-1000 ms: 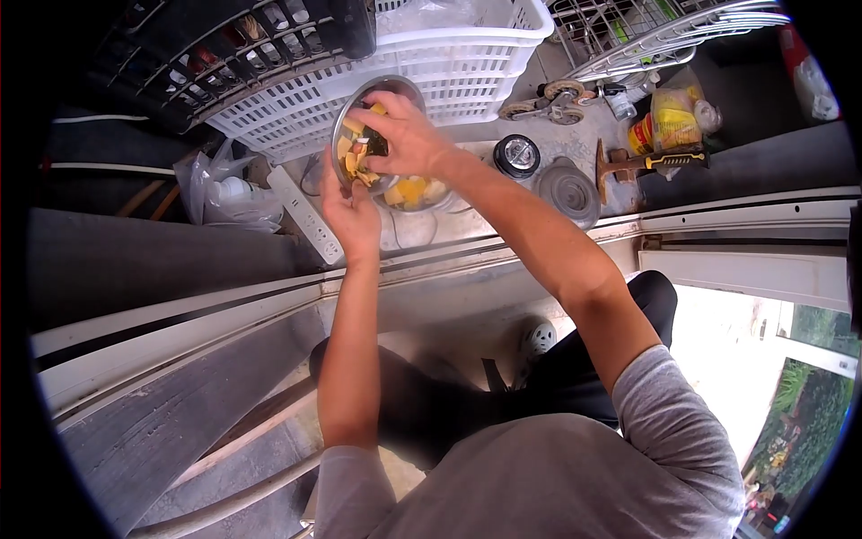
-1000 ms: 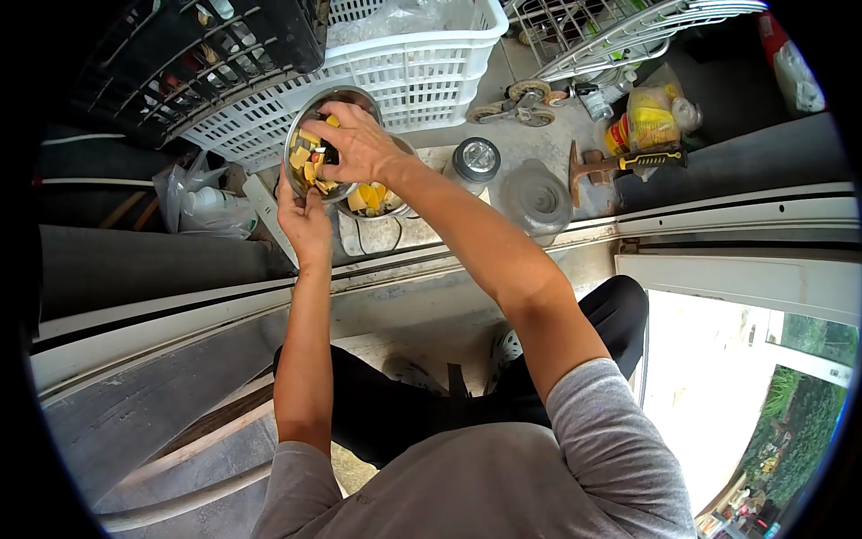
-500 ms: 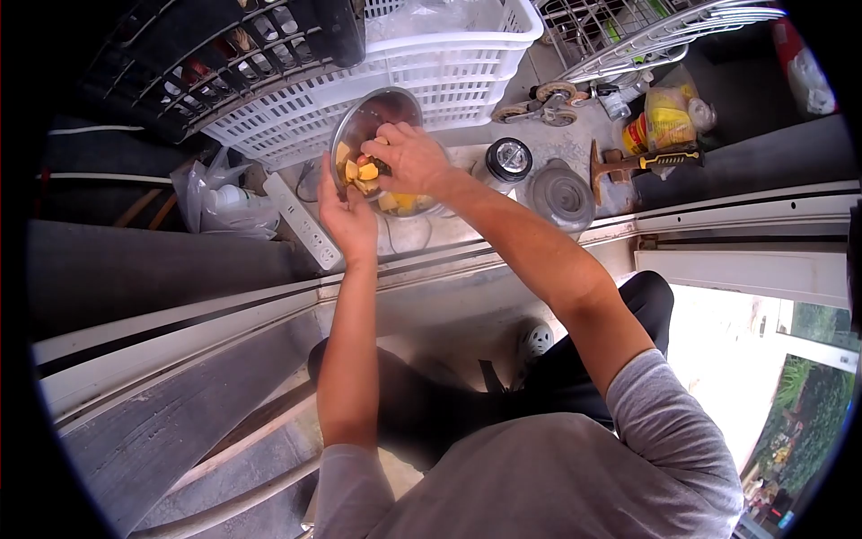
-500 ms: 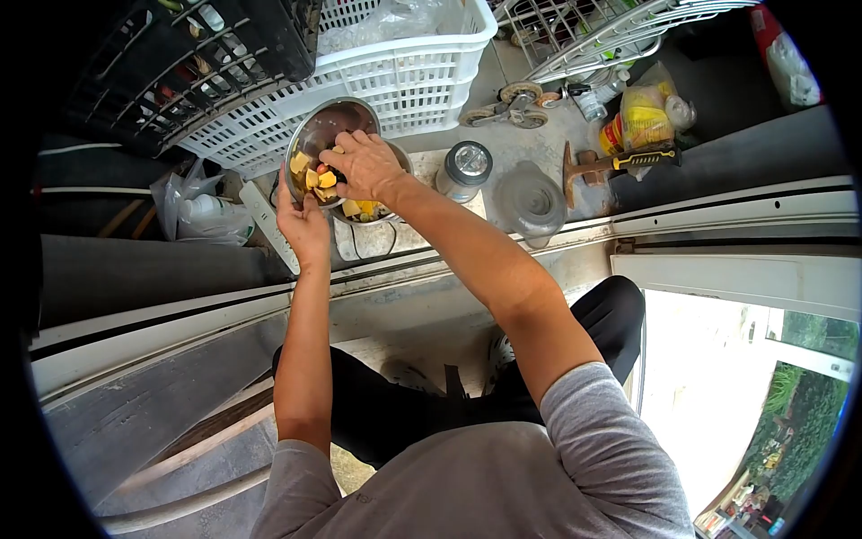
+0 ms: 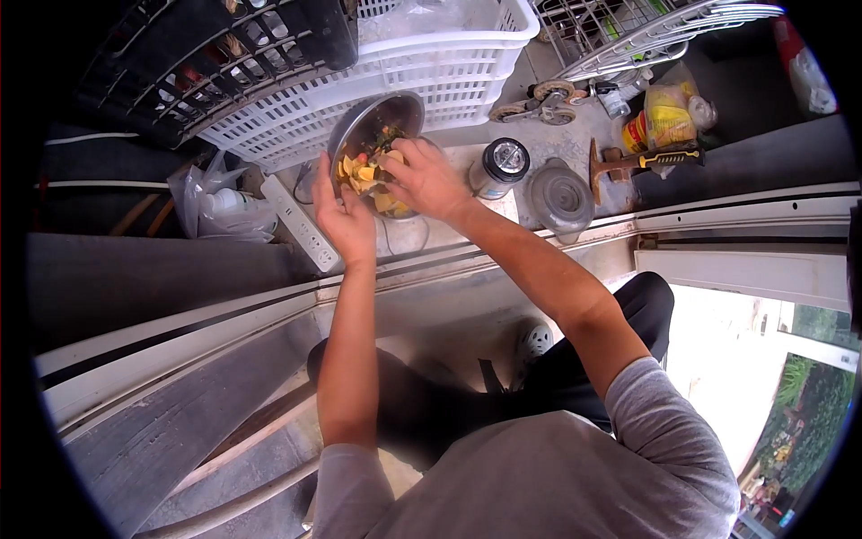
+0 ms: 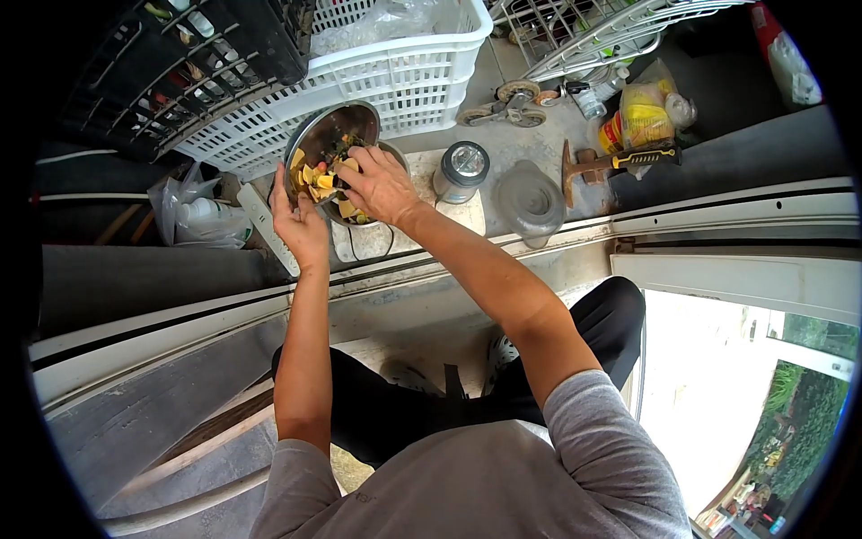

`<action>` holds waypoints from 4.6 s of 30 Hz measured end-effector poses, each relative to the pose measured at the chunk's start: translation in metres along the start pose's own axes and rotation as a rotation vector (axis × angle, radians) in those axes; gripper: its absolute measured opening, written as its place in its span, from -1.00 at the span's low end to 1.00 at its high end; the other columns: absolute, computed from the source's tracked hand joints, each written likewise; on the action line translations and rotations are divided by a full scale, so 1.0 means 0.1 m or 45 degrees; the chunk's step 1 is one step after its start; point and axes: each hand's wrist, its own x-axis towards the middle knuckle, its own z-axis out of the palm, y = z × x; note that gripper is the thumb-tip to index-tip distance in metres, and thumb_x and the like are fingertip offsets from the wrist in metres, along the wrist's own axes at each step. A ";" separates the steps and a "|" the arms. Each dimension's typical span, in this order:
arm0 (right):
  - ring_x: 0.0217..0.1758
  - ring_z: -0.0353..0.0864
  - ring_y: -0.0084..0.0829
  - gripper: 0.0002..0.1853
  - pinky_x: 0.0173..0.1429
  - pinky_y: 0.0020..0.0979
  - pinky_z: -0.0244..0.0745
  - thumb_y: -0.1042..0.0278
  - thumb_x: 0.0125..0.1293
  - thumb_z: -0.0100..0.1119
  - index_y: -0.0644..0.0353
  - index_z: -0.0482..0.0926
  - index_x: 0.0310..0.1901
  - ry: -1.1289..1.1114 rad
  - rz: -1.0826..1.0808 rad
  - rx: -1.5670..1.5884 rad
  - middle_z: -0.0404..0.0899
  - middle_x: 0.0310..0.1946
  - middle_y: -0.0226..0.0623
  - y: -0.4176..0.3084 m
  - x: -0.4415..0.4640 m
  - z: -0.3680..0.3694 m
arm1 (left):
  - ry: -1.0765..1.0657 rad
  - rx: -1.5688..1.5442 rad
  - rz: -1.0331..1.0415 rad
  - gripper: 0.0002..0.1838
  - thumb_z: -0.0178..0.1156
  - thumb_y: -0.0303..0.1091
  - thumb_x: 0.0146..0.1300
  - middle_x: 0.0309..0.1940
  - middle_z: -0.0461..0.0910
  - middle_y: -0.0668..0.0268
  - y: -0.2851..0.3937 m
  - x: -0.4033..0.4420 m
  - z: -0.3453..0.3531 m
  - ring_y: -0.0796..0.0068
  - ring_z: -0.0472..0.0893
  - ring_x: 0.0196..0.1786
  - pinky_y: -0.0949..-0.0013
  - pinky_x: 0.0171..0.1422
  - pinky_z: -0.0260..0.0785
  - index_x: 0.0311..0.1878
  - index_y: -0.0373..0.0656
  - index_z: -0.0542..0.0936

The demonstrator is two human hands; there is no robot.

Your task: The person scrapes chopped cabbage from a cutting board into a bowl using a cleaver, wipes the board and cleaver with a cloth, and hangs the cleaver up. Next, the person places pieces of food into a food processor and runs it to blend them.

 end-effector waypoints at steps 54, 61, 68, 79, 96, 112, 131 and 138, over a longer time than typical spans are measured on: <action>0.01 0.53 -0.14 -0.68 0.14 -0.15 0.44 0.47 0.15 0.26 0.09 0.61 -0.02 -0.039 0.354 0.139 0.57 -0.04 -0.23 0.03 -0.32 0.22 | 0.084 -0.140 -0.112 -0.39 -0.01 -0.74 0.33 0.16 0.55 0.27 -0.04 0.09 -0.21 0.62 0.55 -0.04 0.57 0.05 0.36 0.46 -0.23 0.35; -0.11 0.58 -0.15 -0.80 0.02 -0.17 0.47 0.45 0.12 0.31 0.09 0.64 -0.18 0.012 0.240 0.094 0.62 -0.29 -0.29 0.08 -0.25 0.32 | 0.101 -0.177 -0.089 -0.39 0.00 -0.72 0.29 0.17 0.54 0.20 -0.05 0.11 -0.25 0.50 0.55 0.00 0.50 0.06 0.38 0.45 -0.25 0.36; -0.19 0.65 -0.09 -0.84 -0.05 -0.15 0.55 0.41 0.11 0.30 0.12 0.67 -0.23 0.131 0.429 0.345 0.68 -0.36 -0.22 0.13 0.12 0.24 | 0.098 -0.215 -0.158 -0.37 -0.01 -0.70 0.22 0.23 0.50 0.05 -0.09 0.11 -0.27 0.24 0.55 0.15 0.36 0.14 0.41 0.42 -0.28 0.38; 0.04 0.64 -0.17 -0.84 0.13 -0.17 0.56 0.24 0.15 0.31 0.01 0.75 -0.25 -0.382 0.752 -0.113 0.69 -0.14 -0.24 0.48 0.18 0.25 | 0.134 -0.247 -0.149 -0.37 0.01 -0.70 0.23 0.22 0.50 0.08 -0.12 0.14 -0.32 0.29 0.55 0.10 0.37 0.14 0.40 0.42 -0.28 0.39; 0.11 0.49 -0.03 -0.56 0.18 -0.10 0.46 0.49 0.18 0.26 0.13 0.55 0.13 0.170 0.189 0.436 0.49 0.05 -0.16 -0.37 0.54 0.10 | 0.016 -0.526 -0.486 -0.54 0.09 -0.65 0.35 -0.16 0.64 0.37 -0.22 0.07 -0.24 0.67 0.60 -0.24 0.51 -0.24 0.50 0.31 -0.20 0.44; 0.12 0.53 -0.21 -0.75 0.26 -0.20 0.42 0.47 0.08 0.37 0.08 0.67 -0.15 -0.227 -0.267 0.267 0.57 0.05 -0.34 -0.10 0.54 0.28 | -0.009 -0.353 -0.412 -0.38 0.05 -0.75 0.24 0.15 0.53 0.14 -0.40 0.06 -0.14 0.37 0.57 0.11 0.37 0.15 0.45 0.40 -0.22 0.40; -0.03 0.53 -0.21 -0.90 0.11 -0.24 0.48 0.49 0.11 0.27 0.17 0.61 -0.31 -0.037 -0.111 0.126 0.52 -0.21 -0.33 0.02 0.16 0.40 | 0.098 0.014 -0.062 -0.37 0.04 -0.74 0.22 0.23 0.47 0.01 0.07 0.15 -0.18 0.06 0.53 0.24 0.30 0.18 0.44 0.42 -0.28 0.39; 0.06 0.52 -0.11 -0.68 0.17 -0.17 0.45 0.56 0.08 0.26 0.21 0.61 -0.08 0.325 0.076 0.170 0.55 -0.02 -0.25 -0.11 0.35 0.17 | 0.044 -0.083 -0.179 -0.37 0.05 -0.72 0.21 0.22 0.48 0.02 0.05 0.14 -0.21 0.17 0.56 0.15 0.34 0.16 0.42 0.42 -0.30 0.38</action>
